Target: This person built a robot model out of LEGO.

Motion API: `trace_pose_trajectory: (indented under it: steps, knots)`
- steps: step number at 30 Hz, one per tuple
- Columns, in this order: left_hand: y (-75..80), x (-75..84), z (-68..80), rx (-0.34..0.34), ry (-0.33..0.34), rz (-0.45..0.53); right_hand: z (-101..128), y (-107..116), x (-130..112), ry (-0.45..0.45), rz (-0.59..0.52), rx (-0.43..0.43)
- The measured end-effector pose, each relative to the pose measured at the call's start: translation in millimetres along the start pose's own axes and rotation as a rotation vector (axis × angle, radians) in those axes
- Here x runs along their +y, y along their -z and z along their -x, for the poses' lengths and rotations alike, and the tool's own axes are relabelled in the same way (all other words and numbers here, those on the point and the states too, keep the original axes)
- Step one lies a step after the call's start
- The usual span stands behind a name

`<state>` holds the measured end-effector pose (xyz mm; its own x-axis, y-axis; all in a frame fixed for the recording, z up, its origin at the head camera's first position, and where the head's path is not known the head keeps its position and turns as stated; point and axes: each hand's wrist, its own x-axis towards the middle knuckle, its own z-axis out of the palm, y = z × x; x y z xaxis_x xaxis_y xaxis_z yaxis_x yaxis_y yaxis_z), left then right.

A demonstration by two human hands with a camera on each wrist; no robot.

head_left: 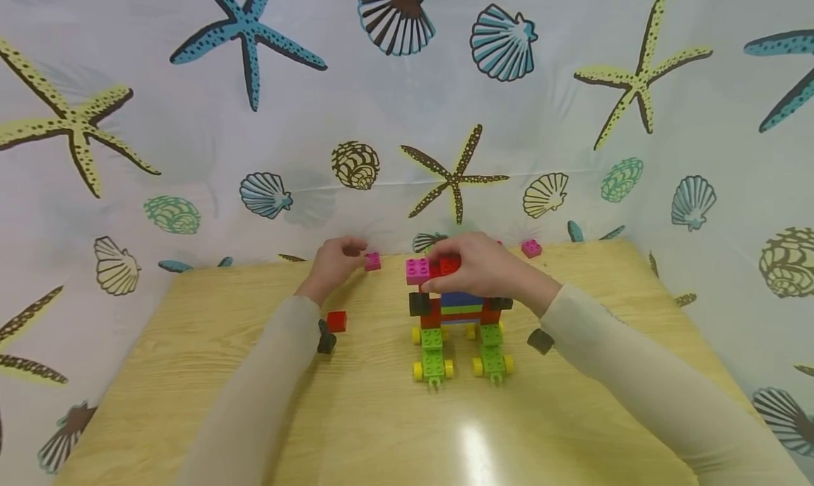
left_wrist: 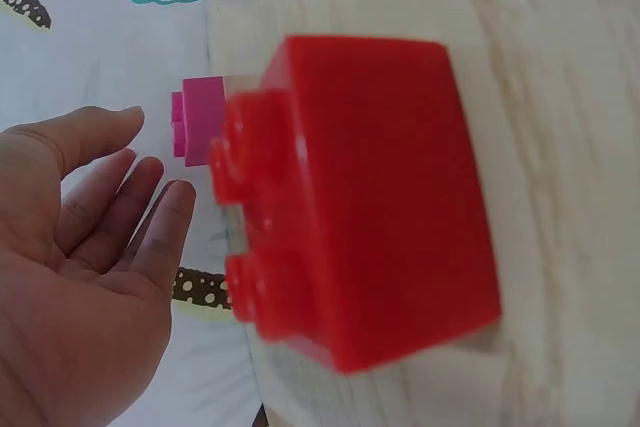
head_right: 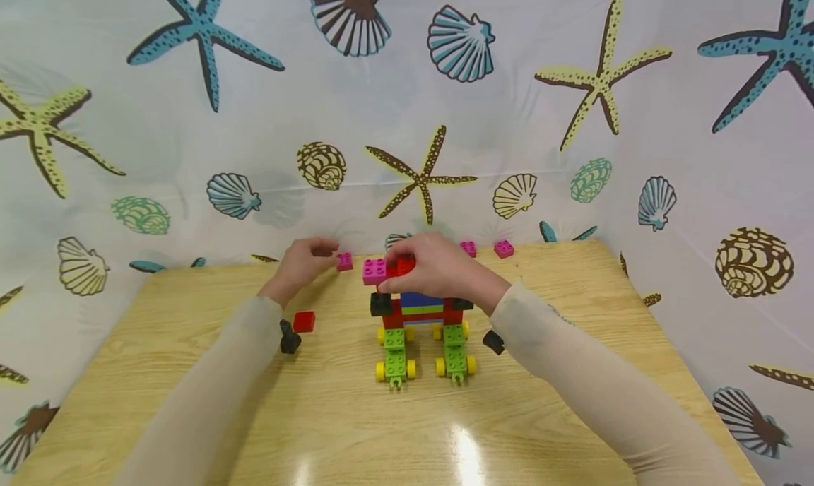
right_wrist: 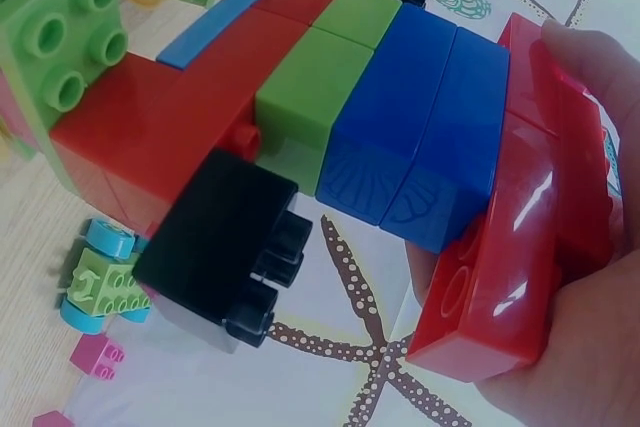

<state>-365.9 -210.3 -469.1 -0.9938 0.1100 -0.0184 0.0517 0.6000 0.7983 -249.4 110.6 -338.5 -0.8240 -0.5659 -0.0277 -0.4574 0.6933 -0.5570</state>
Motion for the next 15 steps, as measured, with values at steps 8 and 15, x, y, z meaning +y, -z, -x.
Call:
trace_pose_trajectory:
  steps: [8,15]
  knots:
    - [-4.6,4.2,-0.8,-0.051,0.043,-0.014,-1,1,-2,0.003,0.005,-0.007]
    - [-11.6,8.0,6.3,-0.076,0.051,-0.051,0,1,0,-0.015,0.004,-0.011]
